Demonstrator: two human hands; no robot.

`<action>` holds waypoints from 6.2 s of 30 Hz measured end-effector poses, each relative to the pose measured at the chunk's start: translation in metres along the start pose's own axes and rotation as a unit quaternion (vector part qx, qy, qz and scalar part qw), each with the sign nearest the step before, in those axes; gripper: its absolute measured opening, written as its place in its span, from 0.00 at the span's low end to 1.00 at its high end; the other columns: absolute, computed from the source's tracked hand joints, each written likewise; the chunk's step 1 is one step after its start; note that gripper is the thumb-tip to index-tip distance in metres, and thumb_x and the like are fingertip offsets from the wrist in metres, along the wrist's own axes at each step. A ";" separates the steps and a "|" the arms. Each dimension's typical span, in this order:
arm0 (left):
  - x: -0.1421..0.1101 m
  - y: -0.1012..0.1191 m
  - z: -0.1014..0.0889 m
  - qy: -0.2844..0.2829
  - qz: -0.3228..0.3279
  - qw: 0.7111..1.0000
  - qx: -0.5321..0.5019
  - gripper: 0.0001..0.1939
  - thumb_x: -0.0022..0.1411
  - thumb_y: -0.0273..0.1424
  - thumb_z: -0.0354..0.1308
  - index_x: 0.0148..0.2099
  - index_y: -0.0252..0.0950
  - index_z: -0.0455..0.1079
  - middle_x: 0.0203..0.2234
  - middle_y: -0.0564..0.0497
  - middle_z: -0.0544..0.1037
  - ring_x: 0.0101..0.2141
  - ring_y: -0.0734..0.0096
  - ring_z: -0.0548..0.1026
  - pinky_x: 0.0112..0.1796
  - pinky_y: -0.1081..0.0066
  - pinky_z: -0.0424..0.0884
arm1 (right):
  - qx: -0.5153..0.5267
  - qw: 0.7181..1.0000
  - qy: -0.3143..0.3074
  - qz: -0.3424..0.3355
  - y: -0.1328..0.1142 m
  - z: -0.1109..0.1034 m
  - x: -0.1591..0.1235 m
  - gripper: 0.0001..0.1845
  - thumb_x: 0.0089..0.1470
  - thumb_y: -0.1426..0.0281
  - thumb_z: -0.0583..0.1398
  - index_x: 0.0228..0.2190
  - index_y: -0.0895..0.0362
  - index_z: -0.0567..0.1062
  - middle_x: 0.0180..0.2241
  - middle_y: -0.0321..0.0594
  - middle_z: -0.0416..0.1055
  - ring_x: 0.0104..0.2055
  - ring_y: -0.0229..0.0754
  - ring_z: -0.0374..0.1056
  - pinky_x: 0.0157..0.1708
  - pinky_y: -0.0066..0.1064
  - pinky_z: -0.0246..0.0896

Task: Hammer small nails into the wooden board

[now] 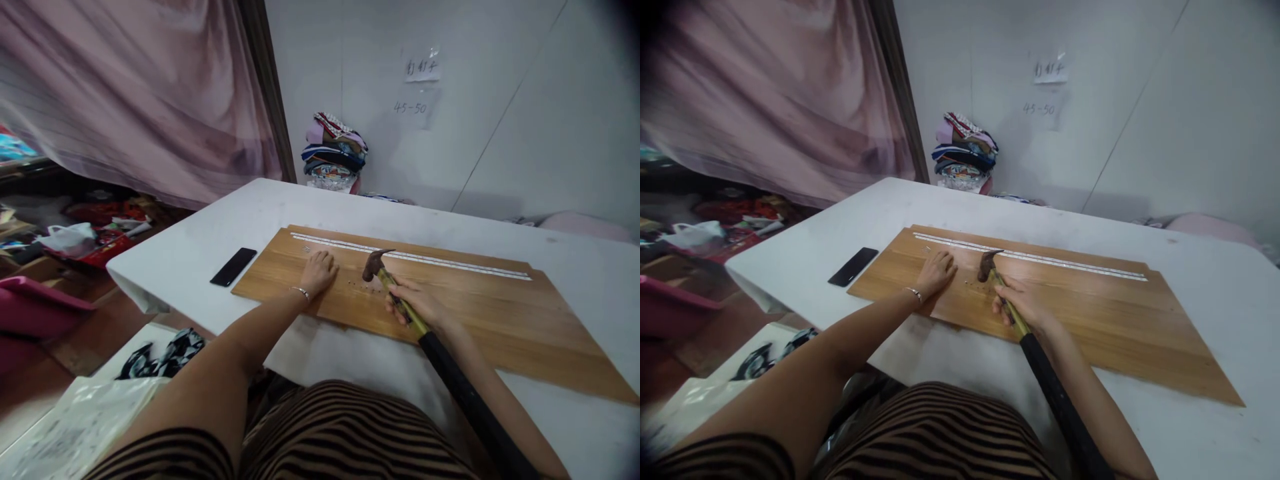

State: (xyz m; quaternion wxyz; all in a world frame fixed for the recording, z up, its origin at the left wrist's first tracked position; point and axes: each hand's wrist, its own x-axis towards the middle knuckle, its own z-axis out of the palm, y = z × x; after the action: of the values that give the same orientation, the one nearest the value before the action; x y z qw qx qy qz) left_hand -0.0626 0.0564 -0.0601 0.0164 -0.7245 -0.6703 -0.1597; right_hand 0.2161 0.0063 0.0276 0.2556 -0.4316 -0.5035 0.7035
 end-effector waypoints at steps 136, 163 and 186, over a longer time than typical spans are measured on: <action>0.004 -0.001 0.001 0.002 -0.026 1.000 -0.009 0.14 0.66 0.37 0.52 0.50 0.38 0.71 0.55 0.45 0.72 0.57 0.58 0.66 0.58 0.59 0.60 | -0.075 0.996 -0.042 0.002 0.017 -0.001 0.015 0.29 0.55 0.64 0.57 0.57 0.55 0.63 0.16 0.27 0.64 0.11 0.32 0.56 0.10 0.20 0.50; 0.004 0.000 -0.001 -0.001 -0.028 1.000 -0.008 0.13 0.66 0.37 0.52 0.49 0.39 0.71 0.53 0.45 0.73 0.56 0.58 0.67 0.57 0.59 0.61 | -0.063 0.997 -0.031 -0.015 0.009 0.002 0.010 0.32 0.53 0.61 0.59 0.57 0.56 0.64 0.17 0.26 0.64 0.11 0.31 0.56 0.11 0.21 0.49; 0.004 0.003 -0.004 -0.008 -0.030 0.999 -0.010 0.14 0.66 0.37 0.51 0.49 0.37 0.71 0.53 0.44 0.73 0.56 0.58 0.67 0.57 0.59 0.60 | -0.039 0.998 -0.036 0.022 0.012 0.011 0.009 0.19 0.46 0.65 0.60 0.42 0.54 0.67 0.21 0.27 0.66 0.15 0.31 0.59 0.12 0.21 0.50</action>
State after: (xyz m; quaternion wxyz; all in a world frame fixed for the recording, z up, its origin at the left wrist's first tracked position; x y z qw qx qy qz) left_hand -0.0606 0.0590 -0.0545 -0.0006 -0.7056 -0.6901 -0.1608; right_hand 0.2030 0.0039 0.0146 0.2040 -0.4266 -0.5299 0.7040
